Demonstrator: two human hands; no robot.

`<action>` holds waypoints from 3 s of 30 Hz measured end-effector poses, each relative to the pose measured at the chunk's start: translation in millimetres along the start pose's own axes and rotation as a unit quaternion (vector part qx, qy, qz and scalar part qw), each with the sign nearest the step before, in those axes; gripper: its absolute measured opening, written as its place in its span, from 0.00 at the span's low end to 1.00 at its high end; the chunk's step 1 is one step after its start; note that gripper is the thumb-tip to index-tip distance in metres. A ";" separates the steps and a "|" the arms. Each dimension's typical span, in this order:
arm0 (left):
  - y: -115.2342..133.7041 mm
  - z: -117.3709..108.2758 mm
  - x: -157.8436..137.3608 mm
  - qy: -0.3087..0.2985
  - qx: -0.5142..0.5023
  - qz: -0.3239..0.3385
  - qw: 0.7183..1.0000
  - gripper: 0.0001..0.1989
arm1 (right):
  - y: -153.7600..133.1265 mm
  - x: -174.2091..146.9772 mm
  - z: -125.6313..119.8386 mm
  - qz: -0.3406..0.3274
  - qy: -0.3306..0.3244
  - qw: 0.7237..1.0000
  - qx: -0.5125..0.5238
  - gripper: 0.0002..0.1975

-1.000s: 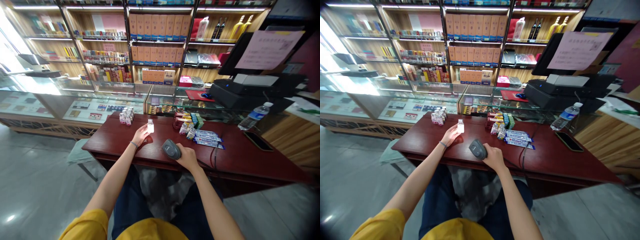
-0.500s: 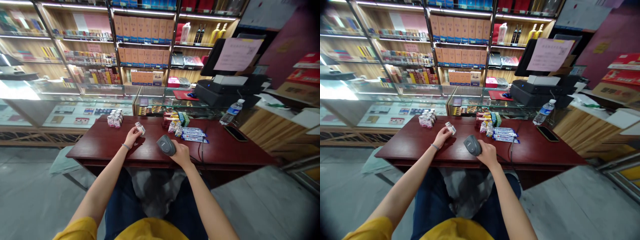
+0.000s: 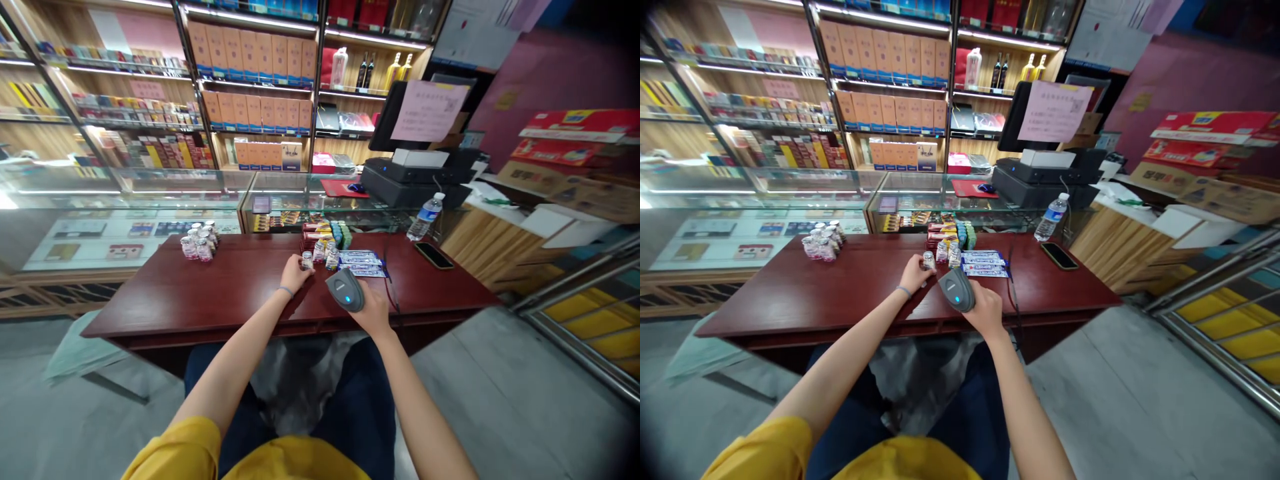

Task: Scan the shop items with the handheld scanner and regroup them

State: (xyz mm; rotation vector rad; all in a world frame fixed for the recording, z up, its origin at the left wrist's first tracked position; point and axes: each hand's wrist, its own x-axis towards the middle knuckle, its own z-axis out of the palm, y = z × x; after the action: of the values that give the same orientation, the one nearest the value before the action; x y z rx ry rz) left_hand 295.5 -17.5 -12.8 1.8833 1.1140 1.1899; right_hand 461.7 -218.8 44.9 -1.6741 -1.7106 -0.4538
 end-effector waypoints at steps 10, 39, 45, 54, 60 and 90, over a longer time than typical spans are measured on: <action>1.7 37.1 2.6 -0.007 0.025 0.013 1.000 0.24 | 23.9 -12.9 -7.9 0.024 0.027 0.999 -0.026 0.15; -4.0 7.1 -5.3 0.069 -0.101 0.003 0.992 0.21 | 15.0 -6.1 4.7 0.044 0.045 0.997 -0.035 0.17; -40.4 -74.5 -3.8 0.122 -0.047 0.025 0.991 0.16 | -0.3 0.0 14.8 0.032 0.043 0.998 -0.037 0.21; -91.8 -208.5 -17.8 0.204 0.028 -0.025 0.978 0.17 | -43.3 21.4 45.4 -0.017 0.046 0.999 0.000 0.17; -111.3 -252.8 -15.6 0.253 0.061 -0.066 0.963 0.19 | -73.5 32.7 64.1 -0.067 0.040 0.997 0.011 0.16; -100.8 -241.8 10.9 0.275 0.036 -0.113 0.954 0.21 | -79.0 35.0 82.5 -0.086 0.007 0.996 0.024 0.17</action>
State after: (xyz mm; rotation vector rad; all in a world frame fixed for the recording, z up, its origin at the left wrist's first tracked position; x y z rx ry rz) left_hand 43.6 54.3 -0.4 1.4489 1.6363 1.6028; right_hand 368.5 -146.0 28.0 -1.4925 -1.8477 -0.4985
